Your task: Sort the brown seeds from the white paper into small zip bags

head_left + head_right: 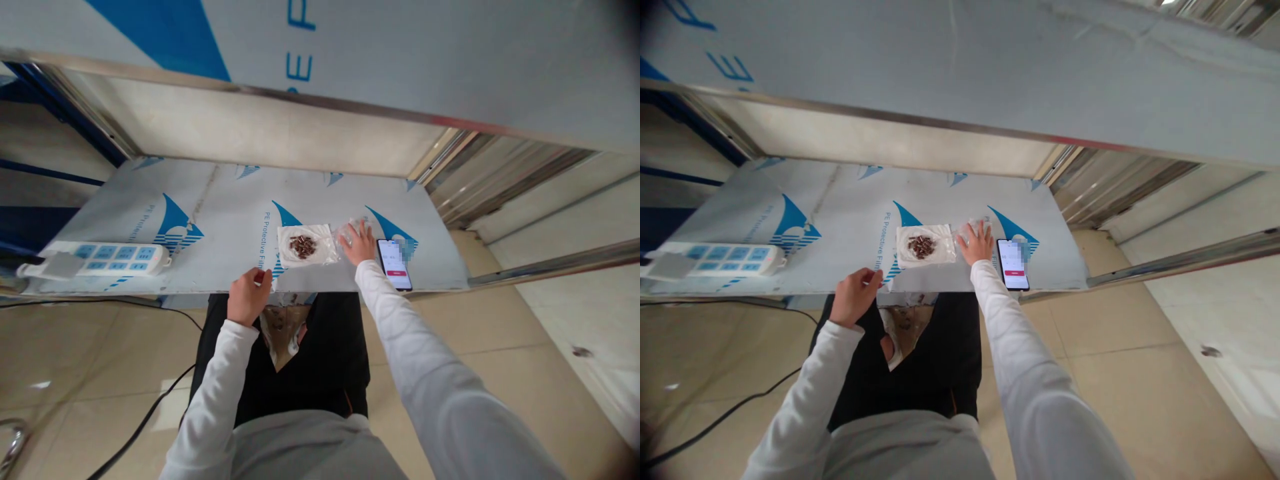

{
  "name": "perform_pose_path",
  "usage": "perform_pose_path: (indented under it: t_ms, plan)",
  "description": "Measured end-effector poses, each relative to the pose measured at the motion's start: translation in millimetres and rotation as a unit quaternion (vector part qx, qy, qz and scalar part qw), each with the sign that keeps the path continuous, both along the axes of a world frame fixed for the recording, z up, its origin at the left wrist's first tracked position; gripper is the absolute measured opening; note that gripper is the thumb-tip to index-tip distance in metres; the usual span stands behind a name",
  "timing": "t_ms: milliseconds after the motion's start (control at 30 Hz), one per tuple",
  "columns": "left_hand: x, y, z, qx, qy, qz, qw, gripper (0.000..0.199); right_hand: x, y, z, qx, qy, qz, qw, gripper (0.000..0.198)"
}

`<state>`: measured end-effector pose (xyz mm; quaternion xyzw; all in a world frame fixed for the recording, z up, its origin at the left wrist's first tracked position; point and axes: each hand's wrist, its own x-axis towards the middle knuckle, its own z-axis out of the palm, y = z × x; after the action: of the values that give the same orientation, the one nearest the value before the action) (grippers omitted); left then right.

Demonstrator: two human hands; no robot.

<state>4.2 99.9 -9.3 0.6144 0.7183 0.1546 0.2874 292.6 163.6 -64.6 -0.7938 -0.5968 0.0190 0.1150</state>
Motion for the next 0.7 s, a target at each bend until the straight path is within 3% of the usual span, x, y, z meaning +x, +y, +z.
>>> perform_pose_path:
  t_ms: [100,200,333,500,600,700]
  plan:
    - [1,-1,6.3,0.005,-0.002,0.001,1.0,0.03,7,0,-8,-0.07,0.009,0.008,0.997,0.075]
    - [5,-2,9.7,0.019,-0.009,-0.009,1.0,0.03,11,-1,-13,-0.077,0.039,0.014,0.996,0.07]
    - [10,-3,12.0,0.026,-0.012,-0.021,0.999,0.03,8,-1,-15,-0.046,0.075,0.005,0.996,0.046]
    - [14,-5,14.1,0.012,-0.035,-0.021,0.999,0.031,11,1,-14,0.008,0.154,-0.037,0.987,0.031]
    - [15,-6,12.1,0.014,-0.063,-0.025,0.998,0.031,19,3,-10,0.062,0.218,-0.1,0.969,0.025]
    - [18,-6,8.4,0.022,-0.109,-0.026,0.993,0.033,18,6,-3,0.13,0.294,-0.147,0.935,0.032]
